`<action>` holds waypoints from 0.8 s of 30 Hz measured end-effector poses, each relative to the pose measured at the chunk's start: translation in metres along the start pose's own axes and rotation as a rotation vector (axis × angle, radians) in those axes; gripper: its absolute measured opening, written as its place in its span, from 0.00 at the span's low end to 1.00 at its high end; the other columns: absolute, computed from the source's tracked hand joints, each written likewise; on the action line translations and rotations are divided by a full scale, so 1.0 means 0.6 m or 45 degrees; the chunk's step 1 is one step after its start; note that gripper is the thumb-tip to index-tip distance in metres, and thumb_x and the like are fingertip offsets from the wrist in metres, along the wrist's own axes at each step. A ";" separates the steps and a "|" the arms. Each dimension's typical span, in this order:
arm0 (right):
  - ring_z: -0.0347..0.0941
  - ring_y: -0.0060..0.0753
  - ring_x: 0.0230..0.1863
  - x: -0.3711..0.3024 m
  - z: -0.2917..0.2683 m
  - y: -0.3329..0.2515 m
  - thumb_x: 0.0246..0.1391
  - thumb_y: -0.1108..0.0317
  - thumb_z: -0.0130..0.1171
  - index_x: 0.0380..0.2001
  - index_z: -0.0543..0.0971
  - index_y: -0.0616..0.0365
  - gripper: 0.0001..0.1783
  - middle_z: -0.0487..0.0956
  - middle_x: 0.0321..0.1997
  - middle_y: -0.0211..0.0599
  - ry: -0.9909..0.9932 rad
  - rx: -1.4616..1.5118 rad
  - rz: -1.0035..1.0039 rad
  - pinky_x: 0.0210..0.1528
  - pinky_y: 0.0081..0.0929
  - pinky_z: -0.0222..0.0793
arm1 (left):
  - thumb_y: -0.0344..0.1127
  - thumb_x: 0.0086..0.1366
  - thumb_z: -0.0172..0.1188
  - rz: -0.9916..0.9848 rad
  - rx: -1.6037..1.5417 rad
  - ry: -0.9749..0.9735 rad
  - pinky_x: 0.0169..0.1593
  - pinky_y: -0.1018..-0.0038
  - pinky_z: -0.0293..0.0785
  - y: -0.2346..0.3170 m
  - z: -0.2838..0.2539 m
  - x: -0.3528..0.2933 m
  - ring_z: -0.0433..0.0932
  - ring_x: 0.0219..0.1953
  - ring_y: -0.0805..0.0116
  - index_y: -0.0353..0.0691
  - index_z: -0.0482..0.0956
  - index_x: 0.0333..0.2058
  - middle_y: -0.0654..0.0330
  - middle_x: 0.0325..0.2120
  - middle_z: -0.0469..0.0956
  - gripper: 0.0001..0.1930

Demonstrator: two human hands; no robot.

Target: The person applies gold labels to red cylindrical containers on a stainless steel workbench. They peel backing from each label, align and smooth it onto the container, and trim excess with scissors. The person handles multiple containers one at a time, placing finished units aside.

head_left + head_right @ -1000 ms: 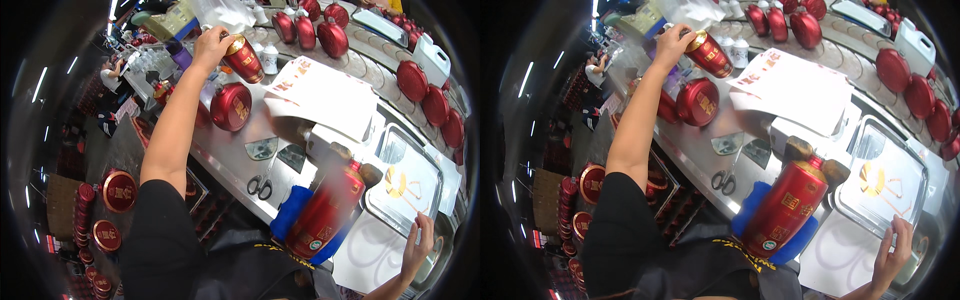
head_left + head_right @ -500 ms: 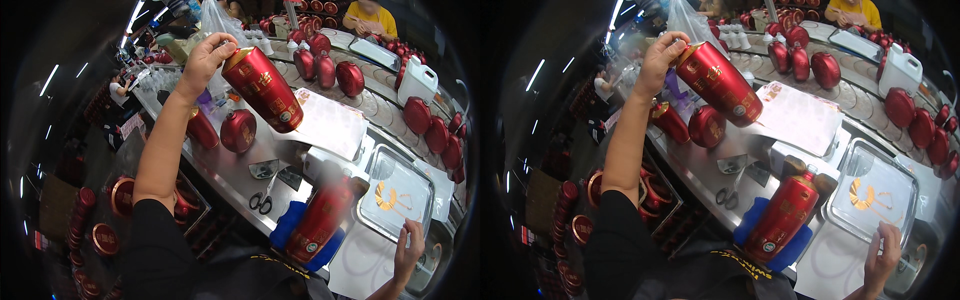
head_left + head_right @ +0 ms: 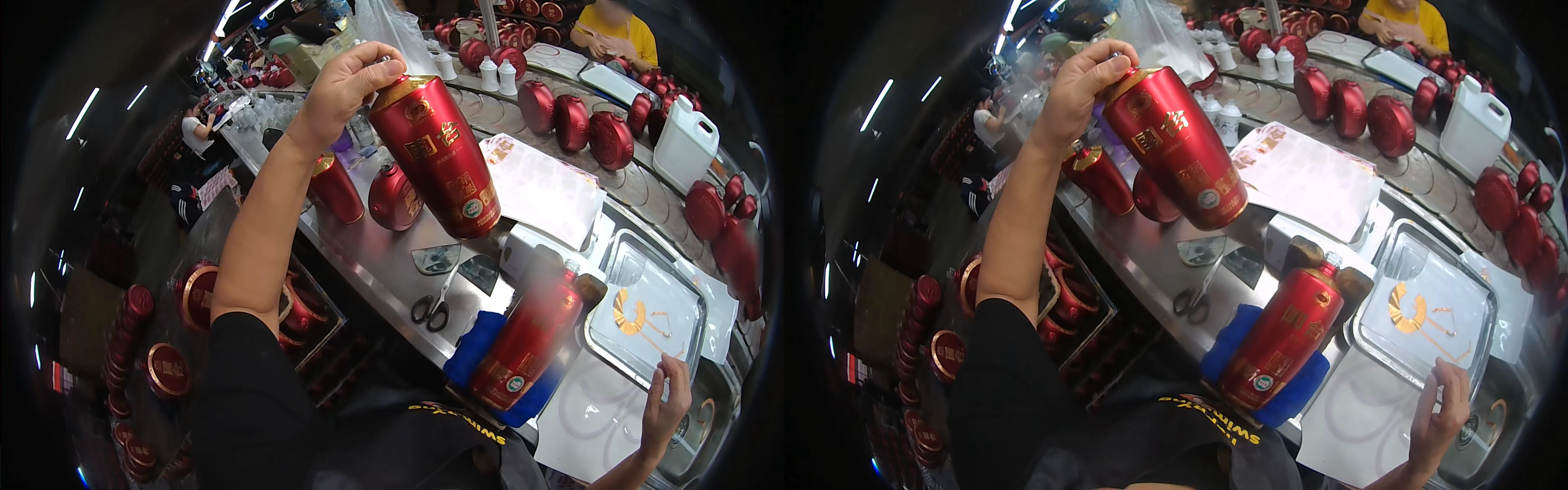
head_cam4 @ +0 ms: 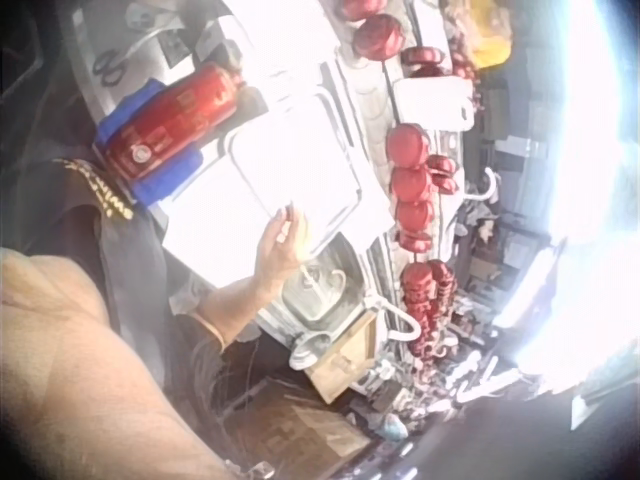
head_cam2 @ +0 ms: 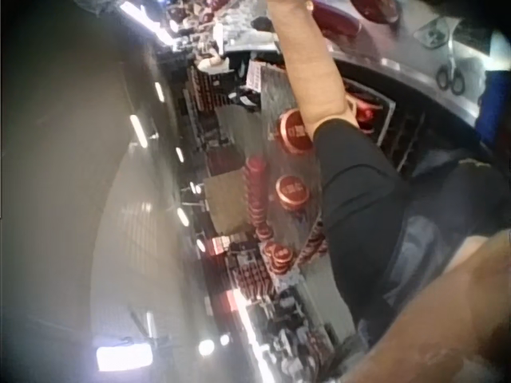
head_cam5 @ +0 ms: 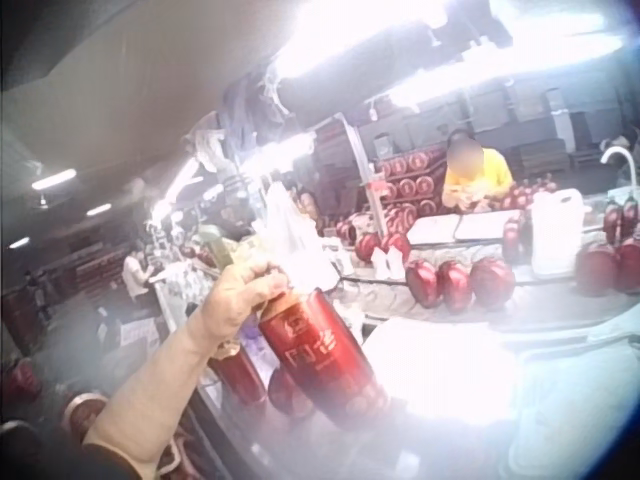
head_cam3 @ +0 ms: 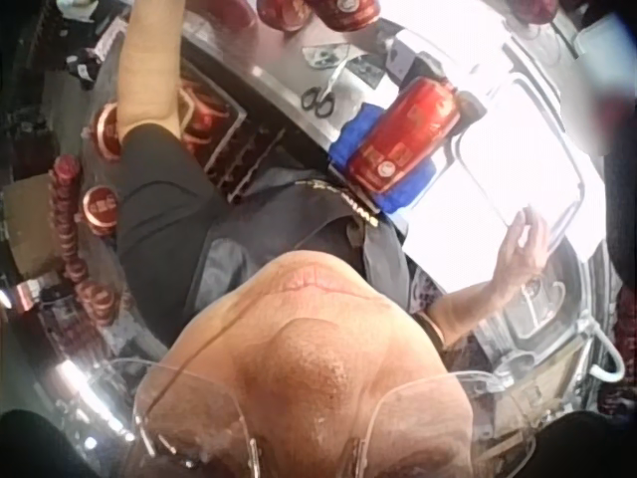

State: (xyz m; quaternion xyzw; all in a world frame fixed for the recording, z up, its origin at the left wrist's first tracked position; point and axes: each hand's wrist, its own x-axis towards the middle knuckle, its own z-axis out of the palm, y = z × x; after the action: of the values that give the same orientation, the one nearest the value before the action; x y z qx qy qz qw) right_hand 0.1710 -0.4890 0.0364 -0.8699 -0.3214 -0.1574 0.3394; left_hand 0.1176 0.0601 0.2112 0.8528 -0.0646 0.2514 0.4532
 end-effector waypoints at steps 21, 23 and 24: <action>0.76 0.31 0.37 -0.072 0.128 -0.089 0.54 0.79 0.63 0.56 0.75 0.66 0.25 0.79 0.42 0.43 -0.093 0.545 0.248 0.41 0.25 0.72 | 0.45 0.70 0.60 0.065 0.965 0.038 0.50 0.79 0.71 -0.258 -0.023 0.138 0.78 0.42 0.77 0.38 0.83 0.46 0.64 0.38 0.84 0.17; 0.76 0.32 0.37 -0.078 0.136 -0.090 0.52 0.80 0.63 0.55 0.75 0.67 0.25 0.79 0.42 0.44 -0.098 0.527 0.228 0.41 0.26 0.72 | 0.46 0.70 0.59 0.066 0.924 0.038 0.49 0.78 0.72 -0.280 -0.028 0.145 0.78 0.41 0.76 0.38 0.83 0.46 0.63 0.37 0.84 0.17; 0.75 0.33 0.37 -0.080 0.140 -0.089 0.51 0.81 0.63 0.55 0.75 0.67 0.25 0.78 0.42 0.45 -0.136 0.505 0.252 0.41 0.26 0.72 | 0.46 0.69 0.59 0.002 0.956 0.032 0.48 0.78 0.72 -0.286 -0.026 0.144 0.78 0.40 0.76 0.38 0.83 0.45 0.62 0.36 0.84 0.17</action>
State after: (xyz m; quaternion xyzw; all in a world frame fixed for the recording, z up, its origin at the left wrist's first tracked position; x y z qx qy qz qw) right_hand 0.1047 -0.4225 -0.0215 -0.8206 -0.2766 -0.0109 0.5000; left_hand 0.2444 0.1828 0.1334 0.9564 0.0370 0.2683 0.1096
